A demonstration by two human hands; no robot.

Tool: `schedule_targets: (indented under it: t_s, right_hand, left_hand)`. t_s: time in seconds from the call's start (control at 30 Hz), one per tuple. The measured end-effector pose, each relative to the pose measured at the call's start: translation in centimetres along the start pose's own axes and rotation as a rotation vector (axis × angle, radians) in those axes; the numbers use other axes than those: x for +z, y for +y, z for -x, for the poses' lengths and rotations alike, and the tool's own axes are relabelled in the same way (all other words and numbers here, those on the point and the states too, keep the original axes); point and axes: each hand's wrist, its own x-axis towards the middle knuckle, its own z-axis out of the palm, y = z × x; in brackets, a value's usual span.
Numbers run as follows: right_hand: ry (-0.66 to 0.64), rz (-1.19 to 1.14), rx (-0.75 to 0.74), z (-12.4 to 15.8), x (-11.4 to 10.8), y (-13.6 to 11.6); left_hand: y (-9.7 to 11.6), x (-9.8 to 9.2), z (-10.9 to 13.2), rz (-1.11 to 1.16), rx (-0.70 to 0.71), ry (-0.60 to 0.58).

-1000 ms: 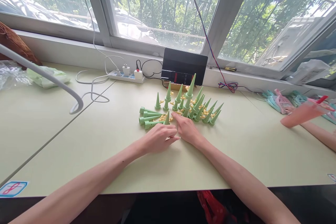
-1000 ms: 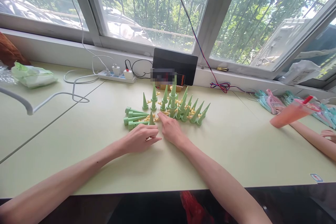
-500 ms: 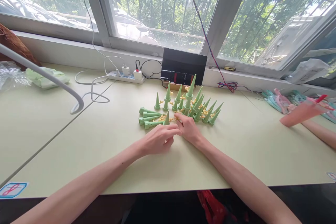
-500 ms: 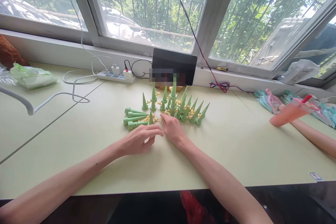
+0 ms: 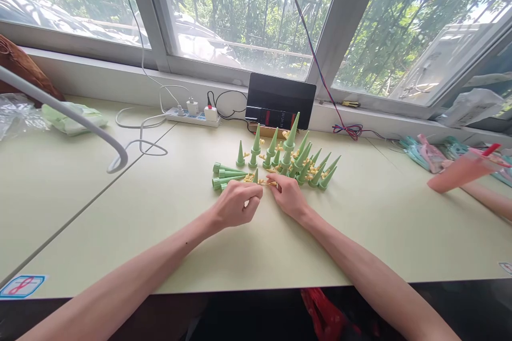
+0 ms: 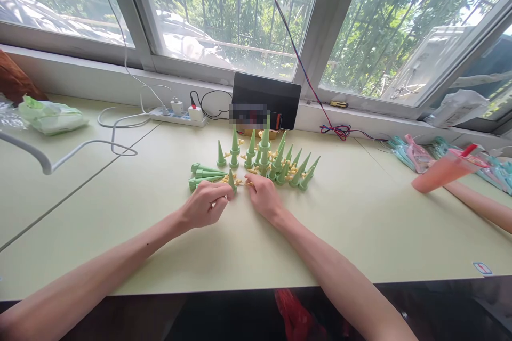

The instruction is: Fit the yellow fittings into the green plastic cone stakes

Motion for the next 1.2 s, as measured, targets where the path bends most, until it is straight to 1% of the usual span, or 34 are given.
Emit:
schedule_targets:
  t_s: [0.17,0.27,0.33,0.37,0.47,0.6,0.77,0.93,1.2]
  right_hand:
    - [0.006,-0.016,0.018,0.05,-0.09,0.10]
    - [0.011,0.011,0.027,0.09,-0.11,0.04]
    - [0.010,0.039,0.036,0.12,-0.13,-0.02]
    - [0.007,0.051,0.038,0.14,-0.14,-0.05]
    - [-0.004,0.073,0.043,0.17,-0.17,-0.10]
    - [-0.015,0.082,0.049,0.20,-0.20,-0.12]
    - [-0.017,0.079,0.041,0.27,-0.29,-0.28]
    - [-0.008,0.064,0.041,0.40,-0.36,-0.31]
    - [0.005,0.053,0.022,0.48,-0.27,-0.07]
  left_hand:
    - [-0.14,0.16,0.00,-0.052,-0.075,0.228]
    - [-0.15,0.36,-0.02,-0.079,-0.173,0.326]
    - [-0.13,0.41,-0.14,-0.093,-0.259,0.350]
    - [-0.13,0.41,-0.22,-0.094,-0.300,0.348]
    - [-0.26,0.35,-0.40,-0.072,-0.374,0.278]
    - [-0.65,0.35,-0.39,-0.089,-0.379,0.180]
    - [-0.85,0.45,-0.29,-0.109,-0.383,0.100]
    - [-0.70,0.37,-0.34,-0.116,-0.403,0.055]
    - [-0.64,0.37,-0.42,-0.089,-0.400,0.047]
